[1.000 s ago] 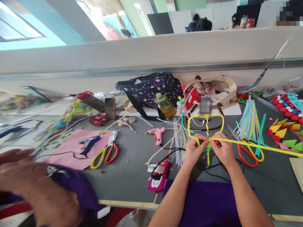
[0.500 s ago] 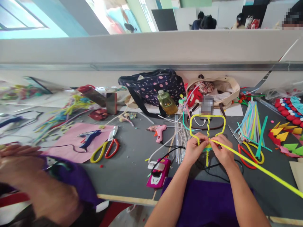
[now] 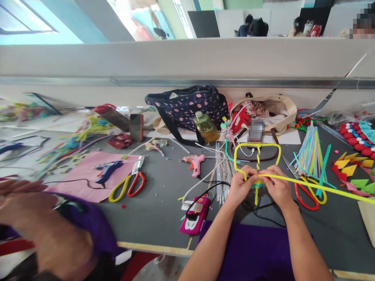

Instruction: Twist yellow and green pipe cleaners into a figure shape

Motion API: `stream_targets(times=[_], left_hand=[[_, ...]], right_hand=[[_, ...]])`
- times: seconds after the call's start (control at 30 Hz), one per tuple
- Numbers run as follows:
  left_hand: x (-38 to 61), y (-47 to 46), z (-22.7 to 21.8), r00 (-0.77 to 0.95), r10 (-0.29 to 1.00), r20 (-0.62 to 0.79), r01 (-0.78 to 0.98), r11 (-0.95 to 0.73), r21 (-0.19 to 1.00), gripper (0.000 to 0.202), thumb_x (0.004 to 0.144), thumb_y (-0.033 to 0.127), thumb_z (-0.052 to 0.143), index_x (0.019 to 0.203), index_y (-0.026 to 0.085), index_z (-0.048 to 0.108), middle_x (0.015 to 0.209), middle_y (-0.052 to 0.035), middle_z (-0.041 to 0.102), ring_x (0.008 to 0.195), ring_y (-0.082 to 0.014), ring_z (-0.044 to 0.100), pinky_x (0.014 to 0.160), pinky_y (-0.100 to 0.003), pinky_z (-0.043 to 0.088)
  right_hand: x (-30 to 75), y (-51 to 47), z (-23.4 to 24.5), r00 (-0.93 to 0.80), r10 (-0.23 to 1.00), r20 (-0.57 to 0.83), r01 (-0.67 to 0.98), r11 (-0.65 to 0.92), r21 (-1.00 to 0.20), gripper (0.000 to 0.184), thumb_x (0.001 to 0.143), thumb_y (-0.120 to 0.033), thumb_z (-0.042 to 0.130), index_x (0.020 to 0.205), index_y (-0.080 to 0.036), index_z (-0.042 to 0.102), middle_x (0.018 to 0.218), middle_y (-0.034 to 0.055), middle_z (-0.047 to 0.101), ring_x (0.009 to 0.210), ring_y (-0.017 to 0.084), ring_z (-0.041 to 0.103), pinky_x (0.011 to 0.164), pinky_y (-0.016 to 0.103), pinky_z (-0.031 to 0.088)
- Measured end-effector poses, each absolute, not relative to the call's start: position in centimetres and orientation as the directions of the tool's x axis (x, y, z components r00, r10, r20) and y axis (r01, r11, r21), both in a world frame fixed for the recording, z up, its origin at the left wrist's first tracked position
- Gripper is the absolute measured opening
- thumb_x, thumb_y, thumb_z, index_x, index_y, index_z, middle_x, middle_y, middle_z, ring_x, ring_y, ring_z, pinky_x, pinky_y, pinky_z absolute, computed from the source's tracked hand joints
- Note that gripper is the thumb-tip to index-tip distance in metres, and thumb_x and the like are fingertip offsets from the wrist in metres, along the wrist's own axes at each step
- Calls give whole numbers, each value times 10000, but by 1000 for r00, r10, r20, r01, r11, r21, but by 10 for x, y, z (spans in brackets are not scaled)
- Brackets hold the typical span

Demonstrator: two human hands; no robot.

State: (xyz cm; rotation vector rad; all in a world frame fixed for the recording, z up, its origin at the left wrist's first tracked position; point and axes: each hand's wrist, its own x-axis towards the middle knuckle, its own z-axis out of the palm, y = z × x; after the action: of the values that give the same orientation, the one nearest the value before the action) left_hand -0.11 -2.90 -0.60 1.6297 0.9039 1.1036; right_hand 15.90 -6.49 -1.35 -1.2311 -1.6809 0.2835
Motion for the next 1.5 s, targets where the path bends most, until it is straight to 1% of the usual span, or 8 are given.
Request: stream_targets(times=[0.23, 0.43, 0.6, 0.9, 1.03, 1.23, 1.37, 1.5], left_hand=[[0, -30, -5, 318, 918, 236, 85, -275, 958, 98, 818, 179, 572, 764, 173, 653, 756, -16, 575, 735, -148, 551, 714, -265, 412], [-4, -30, -2, 340, 918, 206, 36, -231, 972, 84, 802, 219, 614, 800, 165, 678, 779, -29, 600, 733, -150, 562, 692, -262, 432], [-7, -28, -3, 338, 915, 222, -17, -229, 973, 107, 796, 263, 659, 810, 168, 707, 790, -48, 635, 732, -157, 576, 684, -273, 452], [-6, -26, -6, 328, 918, 222, -91, -203, 975, 186, 763, 369, 722, 756, 184, 746, 755, -52, 633, 706, -159, 576, 637, -277, 455], [-5, -28, -4, 303, 930, 208, -79, -193, 978, 171, 756, 344, 729, 731, 175, 729, 740, -43, 622, 699, -151, 567, 641, -272, 451], [-1, -31, -7, 234, 958, 166, -93, -148, 985, 177, 725, 329, 734, 666, 169, 689, 695, -26, 579, 670, -140, 539, 614, -258, 425], [0, -31, -10, 198, 975, 99, -121, -76, 990, 162, 709, 303, 723, 645, 163, 672, 690, -10, 547, 625, -114, 502, 564, -233, 389], [0, -31, -10, 192, 978, 82, -140, -55, 989, 146, 705, 281, 715, 633, 166, 661, 682, -2, 538, 626, -112, 497, 570, -230, 389]], right_hand=[[155, -66, -12, -7, 810, 587, 613, 467, -637, 107, 908, -216, 566, 874, -224, 667, 814, 38, 636, 785, 175, 601, 707, 309, 494], [151, -66, -8, 73, 850, 521, 535, 408, -740, 134, 913, -235, 552, 811, -212, 636, 803, 34, 623, 781, 171, 598, 712, 301, 490], [152, -65, -5, 111, 874, 473, 460, 377, -804, 162, 911, -263, 553, 777, -211, 626, 802, 35, 626, 787, 174, 601, 717, 300, 495], [150, -66, -4, 115, 882, 458, 428, 372, -824, 174, 905, -271, 550, 779, -218, 658, 800, 33, 634, 803, 183, 608, 723, 308, 501], [149, -66, -4, 118, 873, 473, 452, 377, -808, 147, 898, -264, 568, 783, -215, 644, 805, 36, 632, 807, 182, 613, 728, 304, 503], [148, -68, -7, 93, 847, 523, 539, 399, -742, 137, 901, -258, 559, 796, -220, 637, 788, 39, 627, 768, 181, 603, 687, 304, 500], [148, -68, -5, 62, 863, 502, 495, 410, -766, 146, 916, -259, 538, 842, -218, 656, 822, 43, 641, 819, 185, 611, 719, 309, 506], [148, -69, -4, 59, 886, 461, 483, 379, -790, 143, 917, -266, 530, 873, -217, 658, 846, 46, 630, 792, 175, 614, 653, 281, 504]])
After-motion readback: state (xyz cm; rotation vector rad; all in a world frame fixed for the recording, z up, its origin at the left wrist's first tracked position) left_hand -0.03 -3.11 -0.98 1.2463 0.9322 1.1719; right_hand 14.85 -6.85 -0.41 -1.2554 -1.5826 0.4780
